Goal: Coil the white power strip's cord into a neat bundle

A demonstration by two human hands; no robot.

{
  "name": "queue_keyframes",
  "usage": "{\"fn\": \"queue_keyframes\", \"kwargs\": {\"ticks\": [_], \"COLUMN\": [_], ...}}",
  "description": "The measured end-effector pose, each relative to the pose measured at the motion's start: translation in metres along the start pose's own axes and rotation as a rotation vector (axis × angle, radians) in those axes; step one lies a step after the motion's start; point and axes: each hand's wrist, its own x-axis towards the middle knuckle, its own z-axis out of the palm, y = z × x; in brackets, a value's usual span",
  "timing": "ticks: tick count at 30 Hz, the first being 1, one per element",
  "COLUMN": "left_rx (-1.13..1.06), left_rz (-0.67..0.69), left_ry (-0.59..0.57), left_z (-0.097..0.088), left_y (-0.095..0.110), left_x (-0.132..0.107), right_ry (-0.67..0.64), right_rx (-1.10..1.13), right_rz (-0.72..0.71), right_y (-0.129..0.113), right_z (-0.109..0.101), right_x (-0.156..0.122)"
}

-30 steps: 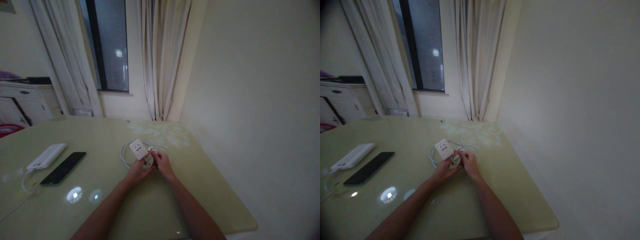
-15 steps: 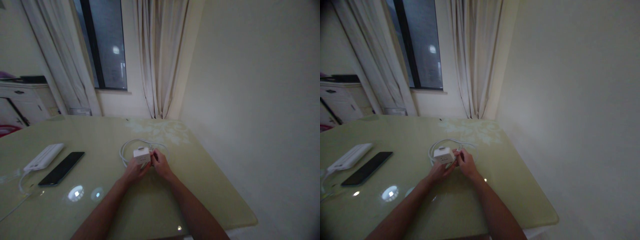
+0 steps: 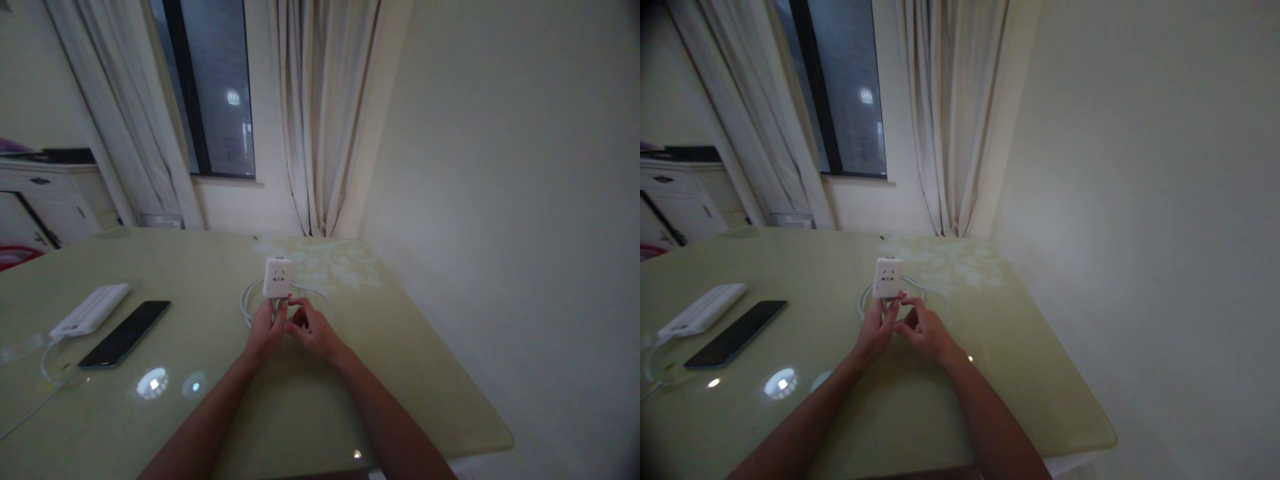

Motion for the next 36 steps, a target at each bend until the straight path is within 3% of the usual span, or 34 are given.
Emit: {"fn": "queue_keyframes", "kwargs": {"ticks": [4,8,12,16,20,25,27,31,33,36], "left_rx": [-0.080,-0.279,-0.411,-0.550,-0.614,-0.566,-0.501,-0.427,-0.541,-0.747], "left_rz": [-0.105,-0.227,-0.373,-0.522,-0.544,-0.486,-0.493,-0.457,-0.435,-0.452], "left_ry": [0.115,0.081,-0.043,-0.145,-0.241,-0.313,-0.260,-0.035,0.157,0.527], "left_z": [-0.006,-0.014,-0.019,-0.021,-0.026,-0.023,-0.016,-0.010,-0.019,-0.047], "left_y": [0.006,0.005,0.004,0.001,0.001,0.003,0.002,-0.002,-0.008,-0.019], "left_x": [0.007,0.016,0.019,0.018,0.018,0.014,0.013,0.017,0.025,0.039], "right_ry": [-0.048,0.159,0.452,0.601,0.542,0.192,0.142,0.169,0.208,0.289], "right_rx": [-0.318,-0.728,-0.801,-0.721,-0.545,-0.292,-0.220,-0.140,-0.174,-0.301], "right_rz": [-0.185,-0.354,-0.311,-0.219,-0.092,-0.059,-0.035,0.027,0.038,0.090], "right_y": [0.001,-0.005,-0.008,-0.006,-0.003,-0.002,-0.001,0.001,0.005,0.015], "right_z": [-0.002,-0.004,-0.010,-0.012,-0.009,-0.002,-0.002,-0.009,-0.020,-0.042], "right_x": [0.001,0.001,-0.002,-0.003,-0.002,-0.001,0.001,0.007,0.009,0.010]}}
